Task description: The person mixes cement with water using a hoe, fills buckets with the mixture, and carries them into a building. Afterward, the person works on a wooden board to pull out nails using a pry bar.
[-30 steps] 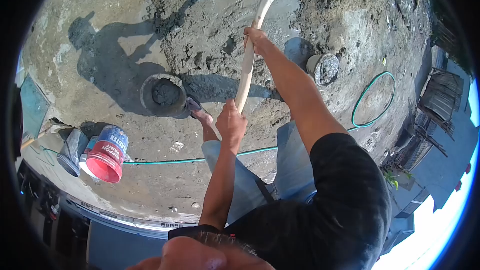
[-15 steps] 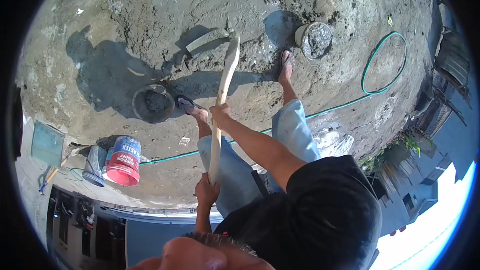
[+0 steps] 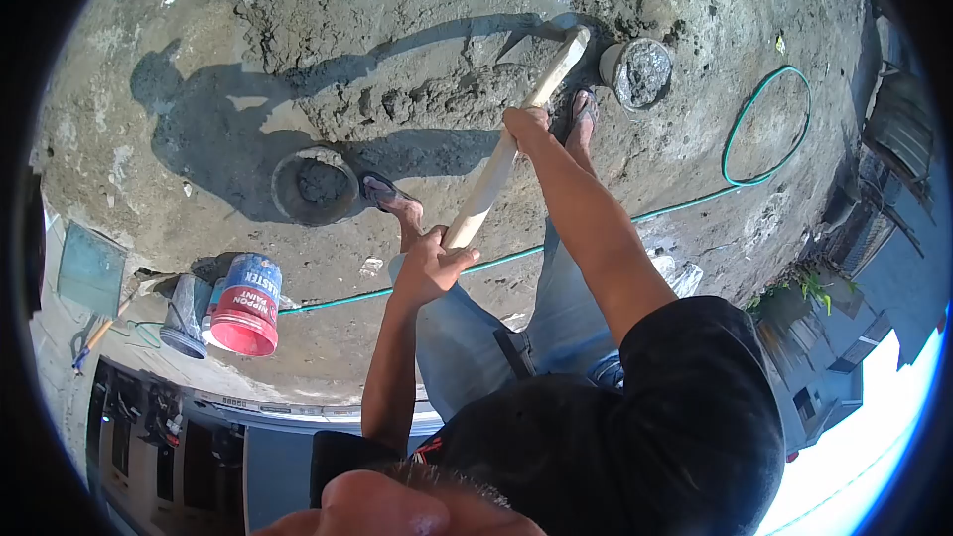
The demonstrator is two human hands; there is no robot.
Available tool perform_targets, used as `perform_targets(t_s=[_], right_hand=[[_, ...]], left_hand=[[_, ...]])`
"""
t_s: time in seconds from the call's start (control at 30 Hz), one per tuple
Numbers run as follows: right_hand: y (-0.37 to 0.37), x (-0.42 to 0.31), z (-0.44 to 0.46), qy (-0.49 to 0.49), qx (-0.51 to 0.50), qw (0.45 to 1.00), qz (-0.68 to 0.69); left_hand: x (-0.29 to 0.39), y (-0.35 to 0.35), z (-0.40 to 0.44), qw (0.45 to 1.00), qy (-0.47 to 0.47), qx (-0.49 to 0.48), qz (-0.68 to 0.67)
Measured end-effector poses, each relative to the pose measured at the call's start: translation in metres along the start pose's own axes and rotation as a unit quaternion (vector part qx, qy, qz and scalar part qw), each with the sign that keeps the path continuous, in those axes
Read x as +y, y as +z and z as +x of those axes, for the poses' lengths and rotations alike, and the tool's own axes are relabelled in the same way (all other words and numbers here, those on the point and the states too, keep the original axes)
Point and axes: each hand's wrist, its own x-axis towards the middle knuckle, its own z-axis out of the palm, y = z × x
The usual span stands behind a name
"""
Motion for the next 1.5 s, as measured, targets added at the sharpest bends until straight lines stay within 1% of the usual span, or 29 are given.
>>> perform_targets(t_s=[0.03, 0.07, 0.13, 0.17, 0.23, 0.27, 0.3, 0.37, 0.43, 0.47, 0.5, 0.57, 0.63, 0.67, 0.73, 0.8, 0.87, 0.93, 0.97, 1.0, 1.03, 1.07, 1.1, 1.13, 1.2, 1.3, 1.37, 1.4, 1.5], right_hand=[[0.015, 0.0, -0.032, 0.034, -0.017, 0.999, 0.035], [0.028, -0.002, -0.07, 0.065, -0.034, 0.995, 0.069], [0.057, 0.007, -0.106, 0.072, -0.085, 0.984, 0.141], [0.062, 0.004, -0.113, 0.07, -0.092, 0.983, 0.14], [0.069, 0.007, -0.118, 0.091, -0.17, 0.971, 0.142], [0.063, 0.006, -0.114, 0.076, -0.202, 0.97, 0.114], [0.055, 0.008, -0.102, 0.074, -0.203, 0.97, 0.11], [0.038, 0.009, -0.078, 0.05, -0.264, 0.961, 0.072], [0.016, -0.009, -0.092, 0.047, -0.284, 0.957, 0.039], [0.006, -0.017, -0.104, 0.049, -0.301, 0.952, 0.011], [0.001, -0.02, -0.108, 0.046, -0.299, 0.953, 0.006], [0.0, -0.03, -0.122, 0.054, -0.255, 0.965, -0.01], [-0.004, -0.037, -0.142, 0.022, -0.274, 0.961, -0.017], [-0.006, -0.036, -0.152, 0.0, -0.288, 0.957, -0.017], [-0.005, -0.034, -0.169, -0.006, -0.285, 0.958, -0.012], [0.001, -0.04, -0.183, -0.019, -0.286, 0.958, -0.009], [0.006, -0.034, -0.198, -0.026, -0.277, 0.96, 0.033], [0.016, -0.025, -0.214, -0.039, -0.268, 0.962, 0.032], [0.02, -0.01, -0.225, -0.044, -0.255, 0.965, 0.044], [0.028, 0.004, -0.248, -0.083, -0.204, 0.975, 0.041], [0.047, 0.037, -0.235, -0.123, -0.181, 0.974, 0.064], [0.054, 0.058, -0.255, -0.146, -0.172, 0.972, 0.07], [0.065, 0.084, -0.26, -0.175, -0.206, 0.956, 0.112], [0.075, 0.093, -0.267, -0.143, -0.169, 0.973, 0.068], [0.078, 0.103, -0.279, -0.162, -0.158, 0.972, 0.066], [0.068, 0.118, -0.284, -0.183, -0.119, 0.975, 0.034], [0.053, 0.127, -0.283, -0.201, -0.113, 0.973, 0.008], [0.047, 0.125, -0.285, -0.186, -0.098, 0.977, -0.035], [0.05, 0.121, -0.268, -0.163, -0.107, 0.98, -0.042]], left_hand=[[-0.01, -0.014, -0.017, 1.0, 0.007, 0.013, 0.015], [-0.003, -0.03, -0.029, 1.0, 0.008, 0.018, 0.017], [0.021, -0.058, -0.062, 0.99, -0.027, 0.055, 0.125], [0.024, -0.062, -0.066, 0.99, -0.029, 0.063, 0.125], [0.028, -0.063, -0.074, 0.988, -0.022, 0.075, 0.133], [0.033, -0.055, -0.076, 0.988, -0.023, 0.08, 0.13], [0.04, -0.042, -0.077, 0.99, -0.007, 0.07, 0.119], [0.055, -0.02, -0.079, 0.993, 0.012, 0.059, 0.105], [0.07, -0.007, -0.085, 0.994, 0.064, 0.057, 0.064], [0.077, -0.007, -0.091, 0.994, 0.066, 0.059, 0.057], [0.084, -0.01, -0.098, 0.995, 0.073, 0.063, 0.035], [0.084, -0.012, -0.11, 0.994, 0.083, 0.076, 0.008], [0.074, -0.01, -0.125, 0.987, 0.121, 0.102, 0.024], [0.07, -0.012, -0.131, 0.986, 0.122, 0.109, 0.017], [0.06, -0.015, -0.145, 0.986, 0.136, 0.092, 0.016], [0.049, -0.021, -0.157, 0.982, 0.152, 0.115, 0.004], [0.032, -0.025, -0.173, 0.978, 0.161, 0.13, -0.007], [0.01, -0.029, -0.189, 0.976, 0.17, 0.134, 0.005], [-0.009, -0.027, -0.2, 0.982, 0.133, 0.129, 0.03], [-0.031, -0.024, -0.205, 0.985, 0.102, 0.13, 0.056], [-0.058, -0.02, -0.204, 0.987, 0.061, 0.132, 0.066], [-0.089, -0.009, -0.204, 0.989, 0.014, 0.126, 0.075], [-0.125, 0.006, -0.199, 0.985, -0.006, 0.152, 0.077], [-0.158, 0.014, -0.189, 0.98, -0.021, 0.181, 0.084], [-0.201, 0.023, -0.181, 0.978, 0.001, 0.197, 0.069], [-0.229, 0.042, -0.175, 0.978, 0.017, 0.204, 0.035], [-0.237, 0.058, -0.177, 0.981, -0.018, 0.189, 0.029], [-0.228, 0.063, -0.182, 0.977, -0.011, 0.213, 0.02], [-0.209, 0.081, -0.178, 0.97, -0.029, 0.239, 0.014]])
